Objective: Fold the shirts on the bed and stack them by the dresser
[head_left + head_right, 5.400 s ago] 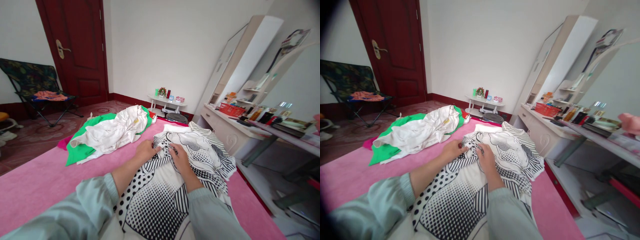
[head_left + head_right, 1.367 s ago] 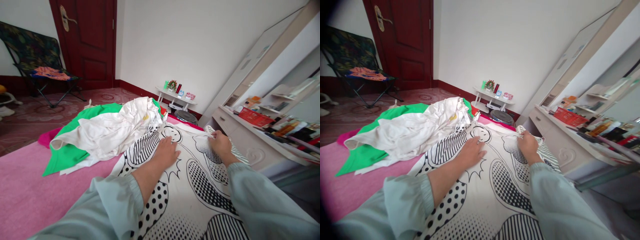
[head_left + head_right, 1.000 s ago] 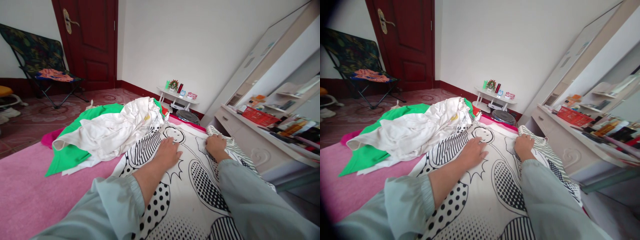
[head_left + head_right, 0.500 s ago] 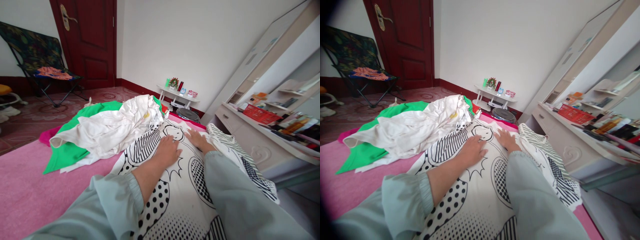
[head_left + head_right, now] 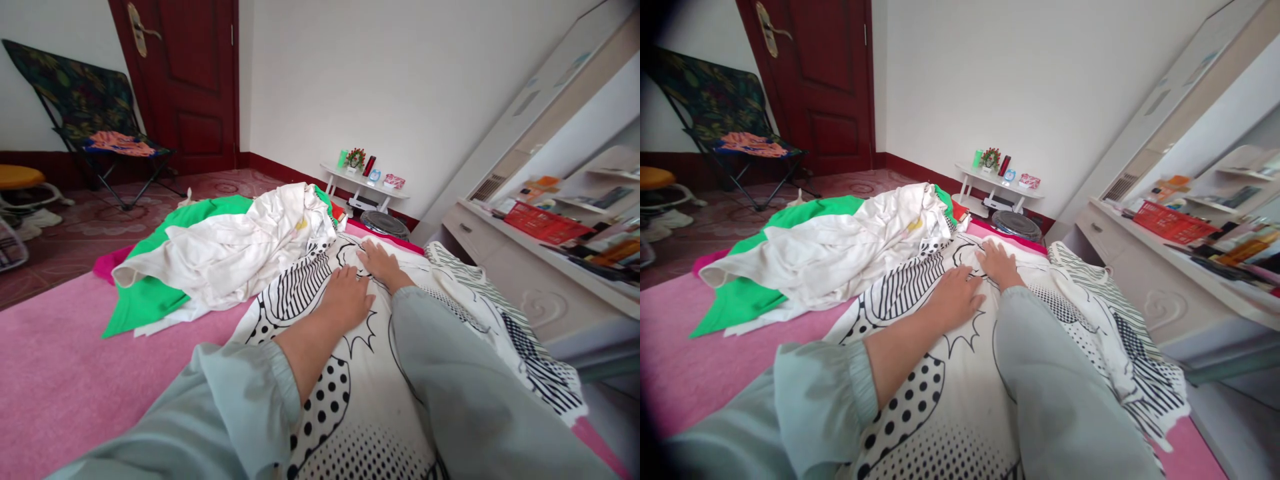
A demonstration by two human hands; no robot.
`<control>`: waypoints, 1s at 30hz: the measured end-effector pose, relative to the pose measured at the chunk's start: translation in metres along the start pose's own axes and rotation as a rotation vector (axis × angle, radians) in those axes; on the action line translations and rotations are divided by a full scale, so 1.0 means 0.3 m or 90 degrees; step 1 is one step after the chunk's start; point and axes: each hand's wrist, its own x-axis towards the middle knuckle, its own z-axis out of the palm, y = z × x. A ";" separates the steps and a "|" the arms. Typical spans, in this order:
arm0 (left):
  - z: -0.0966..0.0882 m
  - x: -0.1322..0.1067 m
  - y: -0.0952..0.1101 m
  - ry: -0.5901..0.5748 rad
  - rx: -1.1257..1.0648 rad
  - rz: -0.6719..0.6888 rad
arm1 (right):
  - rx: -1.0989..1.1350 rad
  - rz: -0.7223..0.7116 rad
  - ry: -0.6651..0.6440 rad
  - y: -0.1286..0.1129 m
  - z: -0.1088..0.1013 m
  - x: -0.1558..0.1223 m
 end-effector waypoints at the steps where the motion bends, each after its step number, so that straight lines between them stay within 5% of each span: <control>1: 0.000 0.000 -0.001 0.000 -0.001 0.002 | 0.009 0.015 -0.007 -0.005 -0.004 0.010; 8: -0.007 0.002 -0.017 -0.033 -0.026 0.002 | 0.094 -0.031 -0.036 -0.023 -0.037 -0.070; 12: 0.004 0.007 -0.027 -0.024 -0.019 0.013 | 0.267 -0.104 0.084 0.021 -0.065 -0.276; 16: 0.020 0.007 -0.034 -0.019 -0.006 0.025 | 0.374 -0.084 0.227 0.106 -0.086 -0.570; 22: 0.034 0.005 -0.032 -0.047 0.027 0.030 | 0.241 -0.022 0.174 0.211 -0.037 -0.885; 30: 0.007 -0.052 -0.047 -0.164 0.068 0.051 | 0.079 0.061 0.089 0.218 0.009 -0.943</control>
